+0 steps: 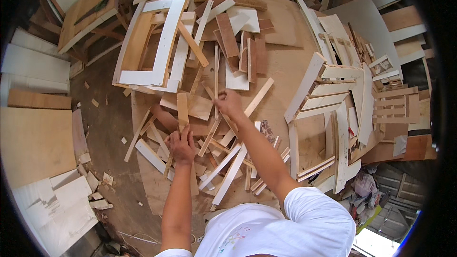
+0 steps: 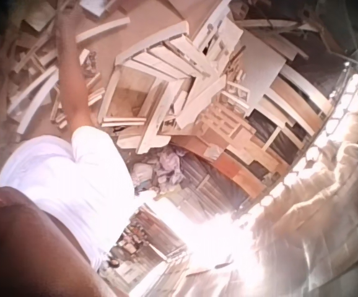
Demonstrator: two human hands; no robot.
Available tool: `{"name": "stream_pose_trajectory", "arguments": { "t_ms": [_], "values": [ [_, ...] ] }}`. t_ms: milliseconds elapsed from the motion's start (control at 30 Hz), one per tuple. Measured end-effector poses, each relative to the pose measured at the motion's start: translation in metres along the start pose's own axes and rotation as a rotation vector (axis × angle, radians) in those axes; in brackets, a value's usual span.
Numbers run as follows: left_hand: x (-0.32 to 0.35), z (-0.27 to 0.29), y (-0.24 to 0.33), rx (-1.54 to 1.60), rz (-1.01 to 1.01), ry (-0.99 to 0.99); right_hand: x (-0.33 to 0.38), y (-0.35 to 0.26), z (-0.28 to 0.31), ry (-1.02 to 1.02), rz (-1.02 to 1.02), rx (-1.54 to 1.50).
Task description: The person assembles a wooden chair by hammering slats into the frame, using pliers to pull out or adjust nails, and sorting through wooden components on a work surface.
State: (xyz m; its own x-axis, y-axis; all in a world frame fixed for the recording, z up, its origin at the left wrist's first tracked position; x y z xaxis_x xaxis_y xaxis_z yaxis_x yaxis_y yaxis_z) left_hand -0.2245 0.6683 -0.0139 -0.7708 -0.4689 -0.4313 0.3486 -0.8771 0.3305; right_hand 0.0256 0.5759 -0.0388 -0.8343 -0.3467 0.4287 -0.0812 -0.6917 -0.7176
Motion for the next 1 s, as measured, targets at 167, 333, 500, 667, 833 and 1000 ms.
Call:
{"name": "stream_pose_trajectory", "arguments": {
  "t_ms": [167,333,500,667,833,1000],
  "values": [
    [0.004,0.0,-0.002,0.026,0.025,-0.019,0.062,0.029,0.011,-0.321,-0.18,-0.407],
    [0.003,0.001,0.001,0.009,0.019,-0.025,0.149,0.021,0.017,-0.653,-0.07,0.051],
    [0.004,0.001,-0.002,0.022,0.028,-0.003,0.121,0.014,0.025,-0.278,0.022,0.304],
    [0.003,0.002,-0.005,0.018,0.019,0.019,-0.01,-0.066,0.025,0.321,0.339,0.079],
    [-0.002,0.004,-0.002,0.021,0.016,0.0,-0.107,-0.074,-0.003,0.425,0.084,0.436],
    [0.003,0.003,-0.002,0.031,0.017,0.002,-0.101,-0.062,-0.009,0.312,0.08,0.378]
  ]
}}
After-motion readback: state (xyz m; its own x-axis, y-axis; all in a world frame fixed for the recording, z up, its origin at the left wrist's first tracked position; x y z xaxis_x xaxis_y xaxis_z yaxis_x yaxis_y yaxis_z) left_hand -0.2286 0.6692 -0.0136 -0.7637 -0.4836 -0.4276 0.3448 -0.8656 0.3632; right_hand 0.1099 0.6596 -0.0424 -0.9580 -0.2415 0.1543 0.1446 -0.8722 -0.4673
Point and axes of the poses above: each hand's wrist, its own x-axis away from the middle knuckle, its own z-axis out of the back of the hand, y = z × x, the point moved 4 cm from there along -x, towards the middle knuckle, and after that the axes turned 9 degrees about -z, right-handed, at the moved point
